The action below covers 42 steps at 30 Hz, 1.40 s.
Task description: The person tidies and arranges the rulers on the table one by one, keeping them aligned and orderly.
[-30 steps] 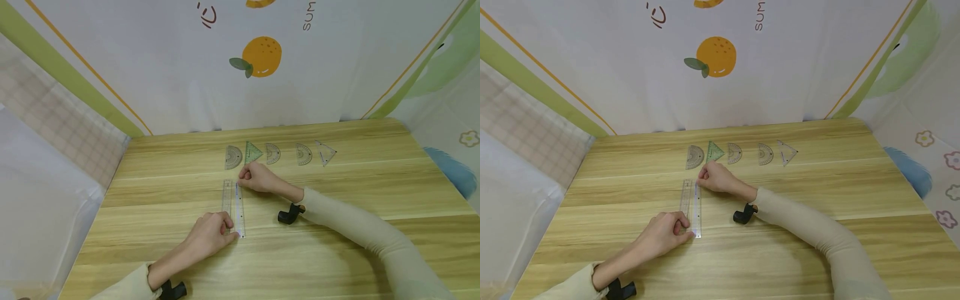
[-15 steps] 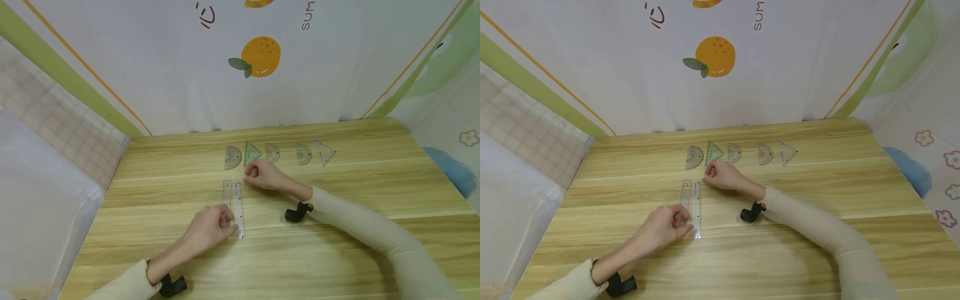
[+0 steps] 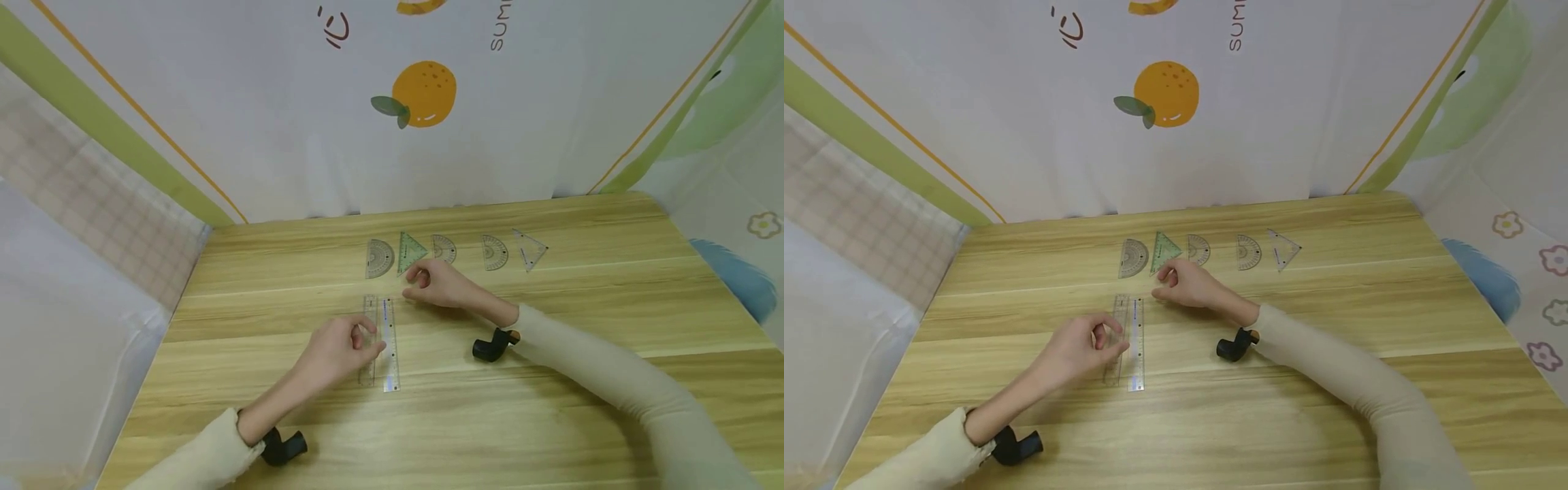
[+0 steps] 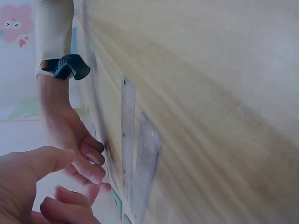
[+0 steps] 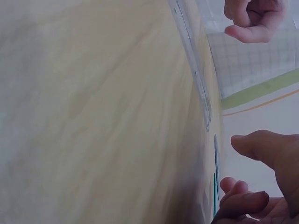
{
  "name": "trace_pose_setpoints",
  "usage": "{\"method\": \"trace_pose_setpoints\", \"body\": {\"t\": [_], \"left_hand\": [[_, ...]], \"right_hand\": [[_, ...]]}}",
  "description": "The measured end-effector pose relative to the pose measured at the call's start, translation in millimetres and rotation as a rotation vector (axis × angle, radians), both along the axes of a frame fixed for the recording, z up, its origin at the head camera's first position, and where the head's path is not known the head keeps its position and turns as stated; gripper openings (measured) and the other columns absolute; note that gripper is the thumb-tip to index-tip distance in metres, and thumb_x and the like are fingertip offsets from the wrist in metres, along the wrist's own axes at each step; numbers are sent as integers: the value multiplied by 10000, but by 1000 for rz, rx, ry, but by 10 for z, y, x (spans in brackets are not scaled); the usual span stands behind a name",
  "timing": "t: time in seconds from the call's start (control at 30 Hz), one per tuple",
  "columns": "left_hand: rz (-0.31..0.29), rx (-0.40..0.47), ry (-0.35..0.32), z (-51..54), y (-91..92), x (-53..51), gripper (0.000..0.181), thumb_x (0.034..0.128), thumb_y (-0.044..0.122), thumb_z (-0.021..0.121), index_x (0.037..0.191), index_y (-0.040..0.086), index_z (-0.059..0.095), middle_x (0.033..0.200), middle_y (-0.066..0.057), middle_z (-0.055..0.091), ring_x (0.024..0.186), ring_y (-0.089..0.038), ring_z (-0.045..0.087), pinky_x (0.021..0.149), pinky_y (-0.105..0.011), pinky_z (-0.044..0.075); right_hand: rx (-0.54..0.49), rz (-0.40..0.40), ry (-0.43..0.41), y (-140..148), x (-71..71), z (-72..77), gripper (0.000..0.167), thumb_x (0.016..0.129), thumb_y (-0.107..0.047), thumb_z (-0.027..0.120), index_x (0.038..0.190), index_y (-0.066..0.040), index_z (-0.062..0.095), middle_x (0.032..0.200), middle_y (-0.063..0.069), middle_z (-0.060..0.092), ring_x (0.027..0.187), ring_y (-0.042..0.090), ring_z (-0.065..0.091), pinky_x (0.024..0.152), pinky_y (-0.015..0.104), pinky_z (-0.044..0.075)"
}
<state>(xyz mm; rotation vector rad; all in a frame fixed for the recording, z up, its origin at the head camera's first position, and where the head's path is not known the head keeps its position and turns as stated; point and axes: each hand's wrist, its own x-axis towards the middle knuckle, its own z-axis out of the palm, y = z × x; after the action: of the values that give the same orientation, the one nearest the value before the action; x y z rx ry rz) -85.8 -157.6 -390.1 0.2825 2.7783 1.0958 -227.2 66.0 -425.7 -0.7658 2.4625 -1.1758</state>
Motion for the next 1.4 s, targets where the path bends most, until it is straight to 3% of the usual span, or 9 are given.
{"method": "trace_pose_setpoints", "body": {"t": [0.4, 0.67, 1.0, 1.2, 1.4], "left_hand": [[-10, -12, 63, 51, -1, -131, 216, 894, 181, 802, 1004, 23, 704, 640, 40, 520, 508, -71, 417, 485, -243, 356], [21, 16, 38, 63, -53, -258, 225, 905, 201, 793, 1018, 34, 693, 647, 23, 543, 503, -93, 428, 474, -247, 356], [62, 32, 71, 27, -108, -482, 266, 908, 216, 782, 1038, 1, 694, 652, -5, 555, 476, -100, 416, 448, -251, 333], [93, 26, 61, 23, -125, -564, 277, 922, 246, 774, 1056, 16, 695, 676, -20, 566, 474, -109, 416, 445, -264, 338], [103, 35, 53, 22, -134, -617, 274, 932, 250, 761, 1067, 22, 692, 684, -32, 572, 470, -116, 421, 440, -271, 341]], "right_hand": [[-16, 21, 18, 31, -32, -4, 337, 907, -237, 780, 1115, 0, 662, 850, 44, 588, 787, 194, 545, 712, 329, 469], [-40, 40, 1, 11, -52, 83, 332, 920, -249, 779, 1115, -5, 666, 880, 74, 592, 823, 219, 562, 700, 343, 483], [-68, 64, 17, -6, -163, 87, 332, 931, -260, 770, 1121, -4, 680, 851, 74, 584, 787, 223, 542, 665, 332, 458], [-61, 51, 35, -17, -227, 69, 359, 926, -283, 776, 1137, -6, 688, 852, 66, 588, 776, 217, 545, 649, 325, 457], [-81, 51, 58, -50, -256, 78, 356, 929, -248, 773, 1141, 25, 690, 822, 67, 590, 662, 182, 512, 615, 311, 442]]}}
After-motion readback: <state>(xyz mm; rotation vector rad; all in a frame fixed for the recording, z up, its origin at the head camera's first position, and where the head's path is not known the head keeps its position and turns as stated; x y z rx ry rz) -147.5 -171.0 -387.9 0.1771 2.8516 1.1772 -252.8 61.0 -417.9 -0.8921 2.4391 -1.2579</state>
